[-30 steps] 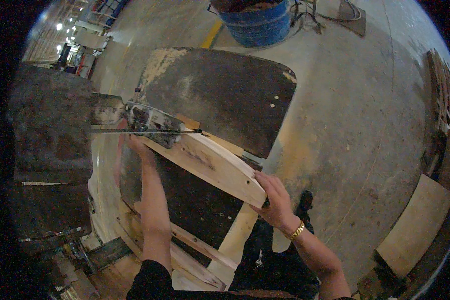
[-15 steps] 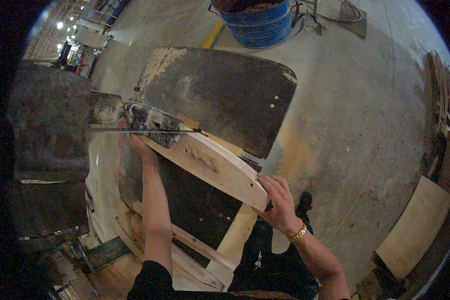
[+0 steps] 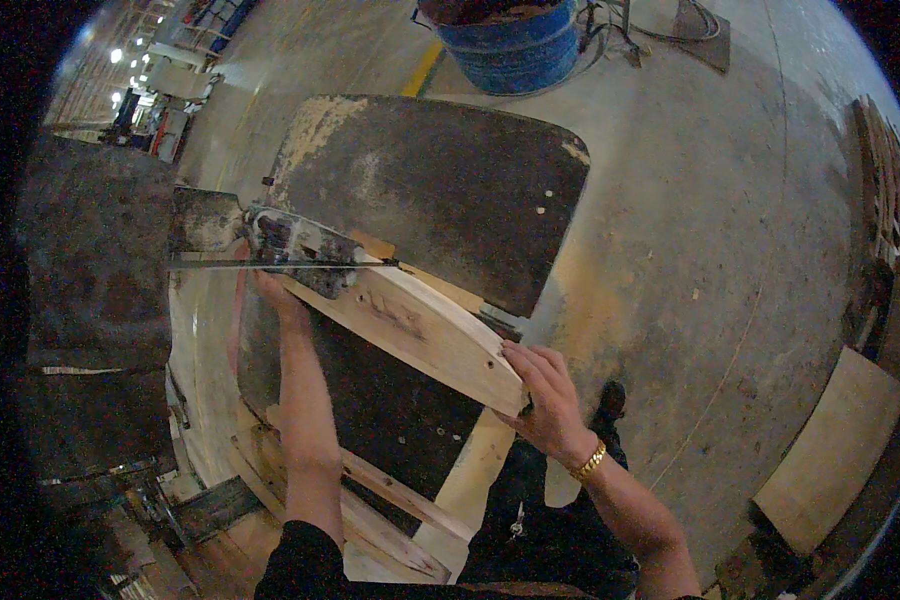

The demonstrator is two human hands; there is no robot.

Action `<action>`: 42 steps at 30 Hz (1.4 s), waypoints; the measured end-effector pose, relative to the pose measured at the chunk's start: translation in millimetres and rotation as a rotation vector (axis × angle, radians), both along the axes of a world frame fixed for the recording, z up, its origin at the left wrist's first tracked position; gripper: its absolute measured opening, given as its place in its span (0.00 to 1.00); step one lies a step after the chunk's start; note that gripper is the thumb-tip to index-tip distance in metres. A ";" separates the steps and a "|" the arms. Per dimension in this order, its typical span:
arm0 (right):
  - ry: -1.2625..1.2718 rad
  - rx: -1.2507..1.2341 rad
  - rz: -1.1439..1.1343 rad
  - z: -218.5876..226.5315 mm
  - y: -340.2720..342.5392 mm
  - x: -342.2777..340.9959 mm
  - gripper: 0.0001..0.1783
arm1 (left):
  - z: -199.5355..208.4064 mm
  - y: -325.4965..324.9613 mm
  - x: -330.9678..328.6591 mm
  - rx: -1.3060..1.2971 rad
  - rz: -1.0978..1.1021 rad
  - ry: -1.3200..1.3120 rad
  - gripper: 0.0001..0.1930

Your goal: The person handles several curved wooden pieces, stacking and inspecting them. They then use a band saw to cut the edges of the pieces one by one, guiding the wood through the blade and stacking the finished pieces.

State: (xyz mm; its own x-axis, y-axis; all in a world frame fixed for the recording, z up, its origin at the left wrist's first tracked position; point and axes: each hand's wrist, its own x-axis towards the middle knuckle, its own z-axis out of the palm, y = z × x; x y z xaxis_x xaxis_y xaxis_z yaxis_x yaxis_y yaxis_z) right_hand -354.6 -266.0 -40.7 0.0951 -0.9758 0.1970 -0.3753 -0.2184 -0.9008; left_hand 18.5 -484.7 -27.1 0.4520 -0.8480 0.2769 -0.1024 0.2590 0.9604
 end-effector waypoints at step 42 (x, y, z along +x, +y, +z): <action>0.021 0.000 -0.002 -4.8 0.4 0.5 0.45 | -6.2 -4.7 -3.4 0.135 0.163 0.140 0.18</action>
